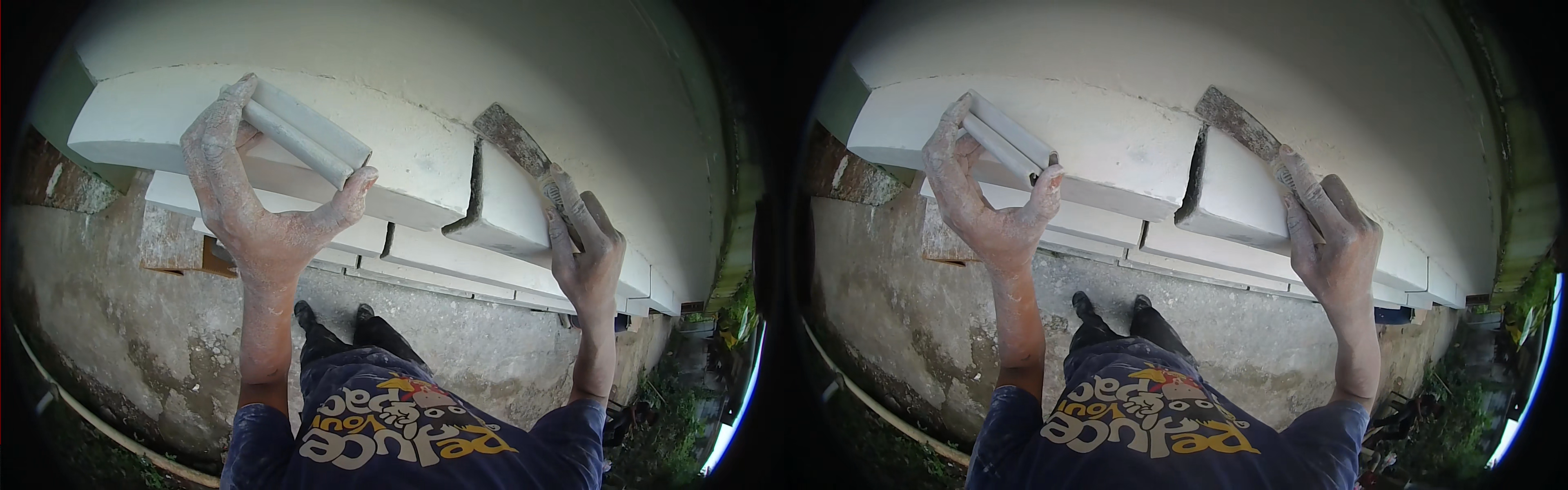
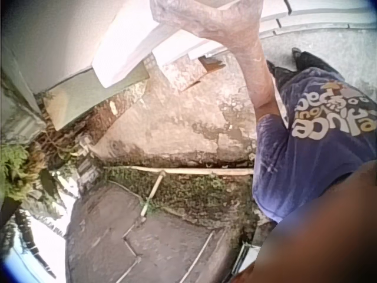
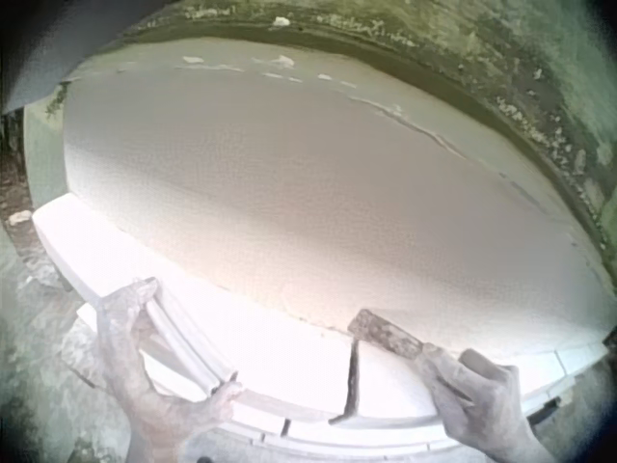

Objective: Repairing or smoothing out gaps in a structured white wall using a putty knife and a plastic piece.

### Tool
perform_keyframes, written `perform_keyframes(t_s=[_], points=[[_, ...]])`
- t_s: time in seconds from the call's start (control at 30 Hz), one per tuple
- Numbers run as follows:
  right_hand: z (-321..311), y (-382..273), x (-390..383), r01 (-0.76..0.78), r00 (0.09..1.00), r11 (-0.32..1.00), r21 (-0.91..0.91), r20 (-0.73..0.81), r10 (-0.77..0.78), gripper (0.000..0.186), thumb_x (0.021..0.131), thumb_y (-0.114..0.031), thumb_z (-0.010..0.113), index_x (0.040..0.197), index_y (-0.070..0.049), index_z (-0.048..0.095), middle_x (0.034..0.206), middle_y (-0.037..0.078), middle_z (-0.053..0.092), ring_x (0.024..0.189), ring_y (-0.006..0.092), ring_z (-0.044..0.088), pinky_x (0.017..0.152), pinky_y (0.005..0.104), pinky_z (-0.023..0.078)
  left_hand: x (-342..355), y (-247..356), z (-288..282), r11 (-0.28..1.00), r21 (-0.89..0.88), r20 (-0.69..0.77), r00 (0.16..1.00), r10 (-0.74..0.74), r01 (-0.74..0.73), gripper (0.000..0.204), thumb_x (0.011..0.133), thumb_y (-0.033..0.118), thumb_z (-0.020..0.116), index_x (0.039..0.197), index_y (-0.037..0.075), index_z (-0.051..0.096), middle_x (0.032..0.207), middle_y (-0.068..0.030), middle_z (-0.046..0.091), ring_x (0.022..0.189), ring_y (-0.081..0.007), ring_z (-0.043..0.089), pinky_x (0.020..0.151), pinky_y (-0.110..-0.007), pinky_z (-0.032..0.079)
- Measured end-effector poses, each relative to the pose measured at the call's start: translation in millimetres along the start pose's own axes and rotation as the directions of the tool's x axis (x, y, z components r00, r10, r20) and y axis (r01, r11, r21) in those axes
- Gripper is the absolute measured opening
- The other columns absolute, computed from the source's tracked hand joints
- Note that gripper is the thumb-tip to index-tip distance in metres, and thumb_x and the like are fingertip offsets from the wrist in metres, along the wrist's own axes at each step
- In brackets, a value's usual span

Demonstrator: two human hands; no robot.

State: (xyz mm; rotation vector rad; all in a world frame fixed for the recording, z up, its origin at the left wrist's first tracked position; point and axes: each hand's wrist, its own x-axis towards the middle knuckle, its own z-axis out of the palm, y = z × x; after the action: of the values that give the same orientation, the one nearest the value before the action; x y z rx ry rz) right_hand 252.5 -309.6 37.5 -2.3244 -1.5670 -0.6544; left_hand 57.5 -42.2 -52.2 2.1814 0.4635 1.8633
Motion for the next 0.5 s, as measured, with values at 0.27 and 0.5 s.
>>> perform_keyframes(t_s=[0.27,0.5], points=[[2,-6,4,-0.013,1.000,1.000,0.026,-0.006,0.013,0.050,0.090,-0.005,0.074,0.138,-0.019,0.070,0.075,0.002,0.062,0.056,0.0144,0.055,0.052,0.0360,0.047,0,1,-1,1.000,0.007,-0.001,1.000,-0.002,0.002,0.086,0.076,0.037,0.089,0.142,-0.001,0.049,0.134,-0.0139,0.054,0.115,-0.0265,0.064,0.090,-0.039,0.060],[4,-3,5,0.003,0.999,0.998,0.068,-0.040,0.000,0.049,0.090,-0.005,0.074,0.138,-0.017,0.070,0.073,0.004,0.061,0.054,0.0130,0.055,0.051,0.0359,0.047,-3,-3,5,0.997,-0.027,-0.071,0.995,0.076,-0.078,0.085,0.078,0.037,0.089,0.142,-0.001,0.049,0.136,-0.0149,0.053,0.111,-0.0255,0.066,0.090,-0.038,0.059]])
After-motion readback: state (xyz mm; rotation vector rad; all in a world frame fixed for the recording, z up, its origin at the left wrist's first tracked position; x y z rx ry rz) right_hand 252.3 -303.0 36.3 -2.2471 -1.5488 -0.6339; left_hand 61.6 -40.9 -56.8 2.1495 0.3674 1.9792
